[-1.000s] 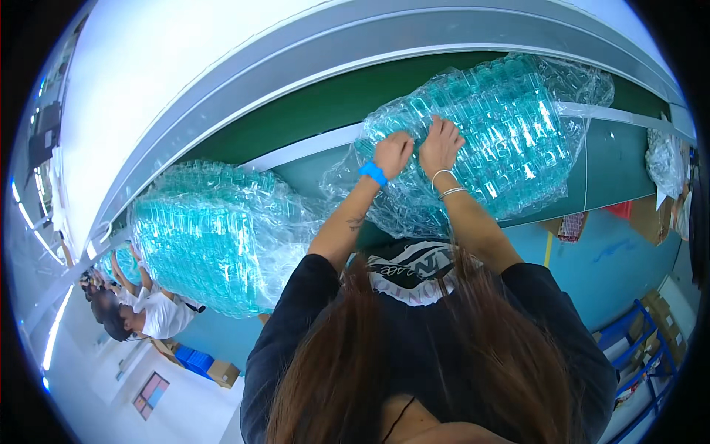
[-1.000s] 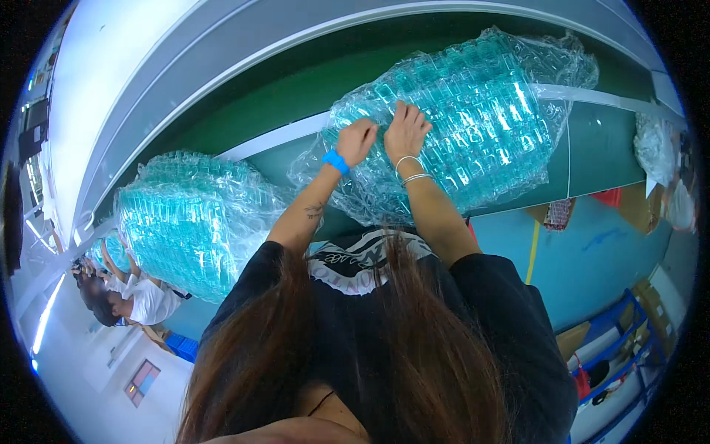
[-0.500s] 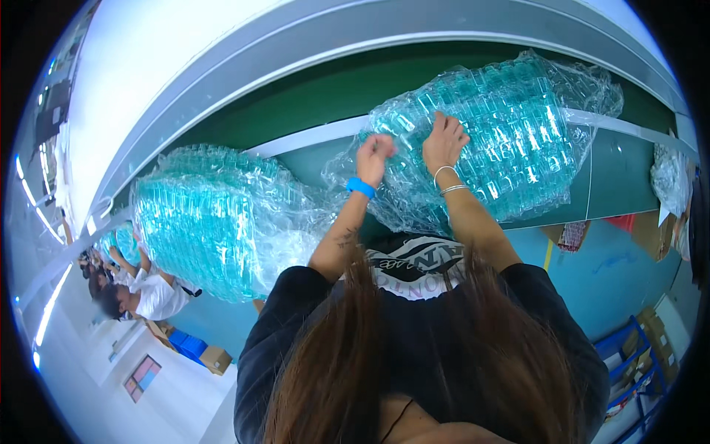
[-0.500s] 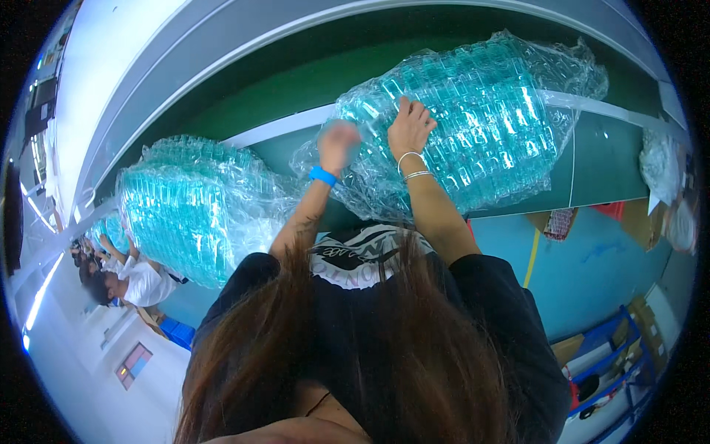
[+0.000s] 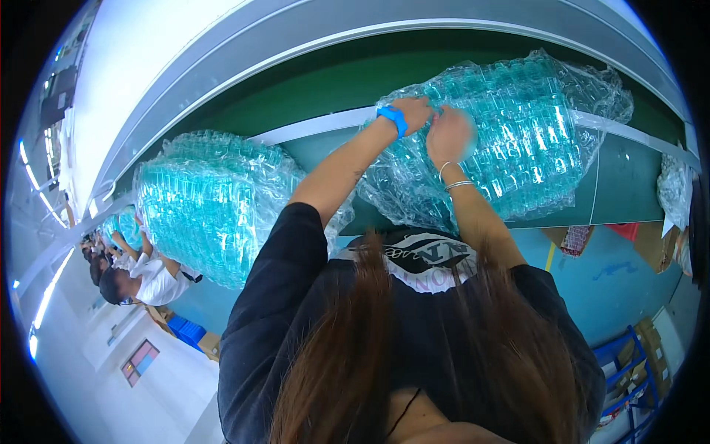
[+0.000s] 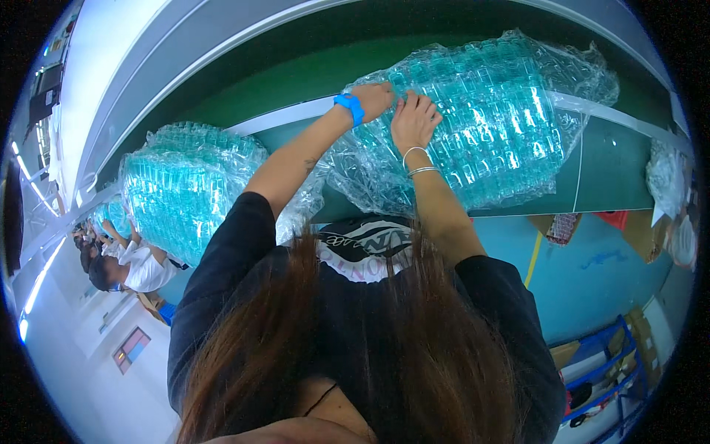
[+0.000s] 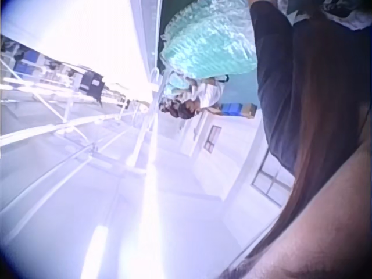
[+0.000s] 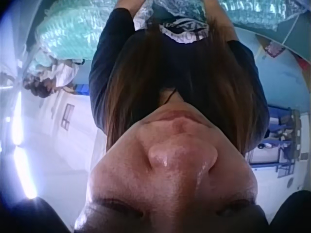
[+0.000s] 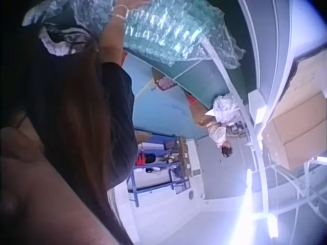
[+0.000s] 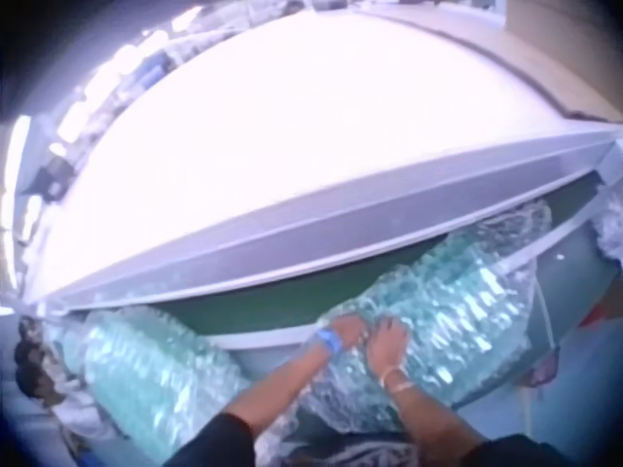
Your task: Unwrapping bundles of green plastic components on a production line.
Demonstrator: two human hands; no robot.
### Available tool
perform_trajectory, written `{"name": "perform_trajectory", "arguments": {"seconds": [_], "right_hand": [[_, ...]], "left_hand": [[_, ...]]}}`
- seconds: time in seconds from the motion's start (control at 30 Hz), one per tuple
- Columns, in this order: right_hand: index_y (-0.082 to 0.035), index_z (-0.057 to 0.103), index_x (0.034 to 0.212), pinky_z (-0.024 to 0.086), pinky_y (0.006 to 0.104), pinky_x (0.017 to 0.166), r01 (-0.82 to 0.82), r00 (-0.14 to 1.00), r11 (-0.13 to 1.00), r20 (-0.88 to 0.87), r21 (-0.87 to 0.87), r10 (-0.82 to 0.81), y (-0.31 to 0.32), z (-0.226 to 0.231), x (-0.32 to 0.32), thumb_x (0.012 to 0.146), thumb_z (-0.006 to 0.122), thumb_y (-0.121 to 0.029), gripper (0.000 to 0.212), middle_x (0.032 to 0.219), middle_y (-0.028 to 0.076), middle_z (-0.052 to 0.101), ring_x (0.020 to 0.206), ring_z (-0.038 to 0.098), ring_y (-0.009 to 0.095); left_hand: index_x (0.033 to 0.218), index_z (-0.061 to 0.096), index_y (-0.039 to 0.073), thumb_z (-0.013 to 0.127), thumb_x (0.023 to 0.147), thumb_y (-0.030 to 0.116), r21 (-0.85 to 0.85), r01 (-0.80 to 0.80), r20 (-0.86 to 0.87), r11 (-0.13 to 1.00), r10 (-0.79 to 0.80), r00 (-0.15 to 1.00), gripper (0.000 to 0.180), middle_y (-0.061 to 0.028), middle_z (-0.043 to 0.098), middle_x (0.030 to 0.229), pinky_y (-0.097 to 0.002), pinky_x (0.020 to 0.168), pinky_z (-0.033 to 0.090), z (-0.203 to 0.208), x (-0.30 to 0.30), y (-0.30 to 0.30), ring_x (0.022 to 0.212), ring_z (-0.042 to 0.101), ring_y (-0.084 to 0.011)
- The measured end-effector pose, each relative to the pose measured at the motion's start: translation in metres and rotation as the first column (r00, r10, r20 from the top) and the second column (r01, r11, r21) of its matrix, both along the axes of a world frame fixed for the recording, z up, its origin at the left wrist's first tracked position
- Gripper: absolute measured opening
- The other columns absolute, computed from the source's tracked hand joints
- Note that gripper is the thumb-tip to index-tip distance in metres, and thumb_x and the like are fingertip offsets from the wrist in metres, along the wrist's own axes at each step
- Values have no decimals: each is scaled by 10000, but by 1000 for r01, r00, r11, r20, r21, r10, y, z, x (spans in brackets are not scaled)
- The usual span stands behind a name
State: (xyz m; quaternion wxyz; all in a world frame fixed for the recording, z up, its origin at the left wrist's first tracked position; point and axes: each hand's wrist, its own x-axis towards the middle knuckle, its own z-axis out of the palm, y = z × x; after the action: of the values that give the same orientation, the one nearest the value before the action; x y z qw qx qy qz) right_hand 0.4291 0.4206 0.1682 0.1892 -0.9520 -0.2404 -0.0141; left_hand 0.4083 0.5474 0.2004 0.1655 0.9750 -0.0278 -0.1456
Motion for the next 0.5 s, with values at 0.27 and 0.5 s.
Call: {"name": "perform_trajectory", "arguments": {"seconds": [0.27,0.5], "right_hand": [[-122,465,973,282,394,732,-7,999,990,52,-140,15,3,1,-1,791,431,-288,249,894,74,458,842,417,234],[-130,463,1005,279,396,747,-11,1000,990,-29,-141,7,4,5,1,801,416,-266,250,923,79,445,881,405,238]], "left_hand": [[831,531,26,453,733,120,-8,213,130,977,-210,969,156,-156,508,857,-388,641,441,-31,-5,17,740,537,-314],[712,529,10,494,688,61,-441,-386,254,811,525,813,66,-157,529,716,-342,582,446,-37,-46,16,633,545,-281]]}}
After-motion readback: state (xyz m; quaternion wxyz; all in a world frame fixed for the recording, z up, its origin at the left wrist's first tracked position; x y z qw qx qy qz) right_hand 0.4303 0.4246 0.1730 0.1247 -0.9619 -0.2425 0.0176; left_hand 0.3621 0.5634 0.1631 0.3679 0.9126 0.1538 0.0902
